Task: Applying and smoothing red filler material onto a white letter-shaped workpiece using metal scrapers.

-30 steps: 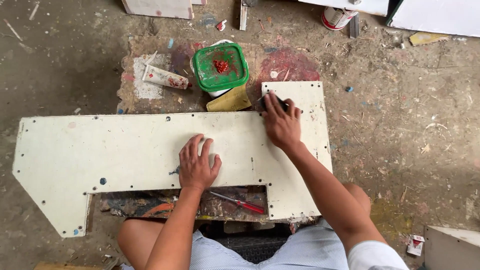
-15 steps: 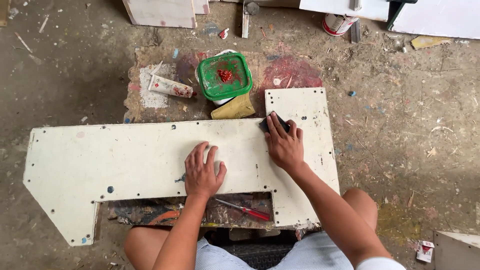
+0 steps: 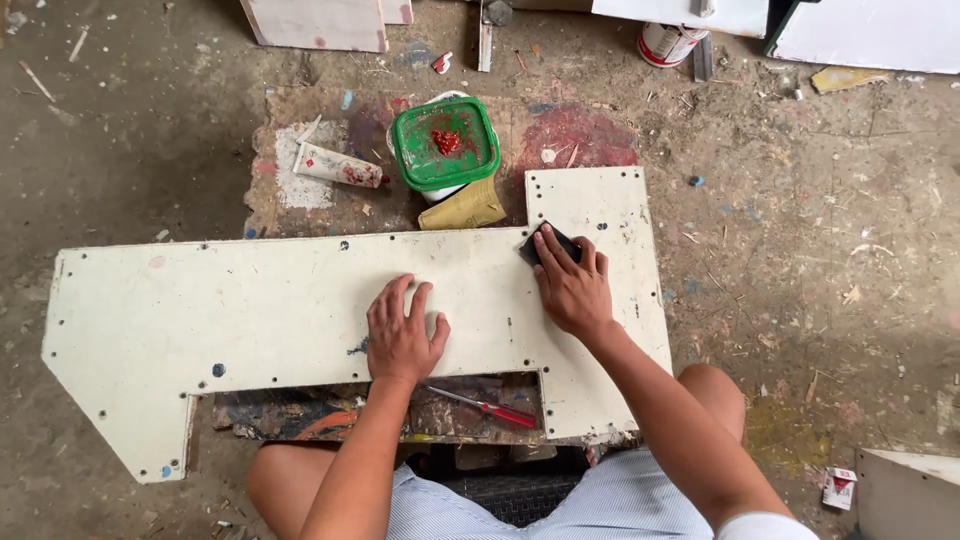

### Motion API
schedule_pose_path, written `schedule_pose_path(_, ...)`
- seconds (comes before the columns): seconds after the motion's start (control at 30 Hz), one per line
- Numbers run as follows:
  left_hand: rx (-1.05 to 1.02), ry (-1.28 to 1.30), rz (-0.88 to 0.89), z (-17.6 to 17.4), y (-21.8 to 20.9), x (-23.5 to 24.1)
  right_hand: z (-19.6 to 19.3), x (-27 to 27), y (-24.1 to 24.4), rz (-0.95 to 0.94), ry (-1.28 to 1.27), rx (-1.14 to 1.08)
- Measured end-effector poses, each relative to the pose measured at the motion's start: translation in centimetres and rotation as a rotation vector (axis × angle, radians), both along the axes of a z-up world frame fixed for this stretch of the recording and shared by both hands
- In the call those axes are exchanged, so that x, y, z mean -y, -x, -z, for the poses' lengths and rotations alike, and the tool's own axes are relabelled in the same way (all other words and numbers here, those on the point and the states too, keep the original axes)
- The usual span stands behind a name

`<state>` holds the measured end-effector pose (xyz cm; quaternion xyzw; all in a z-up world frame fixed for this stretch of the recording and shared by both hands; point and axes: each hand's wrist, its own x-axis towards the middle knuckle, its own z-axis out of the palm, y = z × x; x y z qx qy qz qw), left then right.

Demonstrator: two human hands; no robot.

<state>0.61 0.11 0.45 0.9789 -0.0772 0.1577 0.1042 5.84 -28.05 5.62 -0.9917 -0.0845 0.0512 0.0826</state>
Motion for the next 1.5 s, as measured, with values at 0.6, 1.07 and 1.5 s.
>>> schedule_pose_path(0.6, -0.014, 0.0, -0.006, 0.1, 0.3, 0.0, 9.4, 3.3, -5.2, -0.014, 0.049, 0.606)
schedule_pose_path(1.07, -0.026, 0.012, -0.007, -0.2, 0.2, -0.1, 2.4, 1.8, -14.6, 0.013, -0.131, 0.308)
schedule_pose_path(1.5, -0.011, -0.01, -0.008, -0.2, 0.1, -0.1, 9.9, 26.7, -9.6, 0.784, -0.046, -0.006)
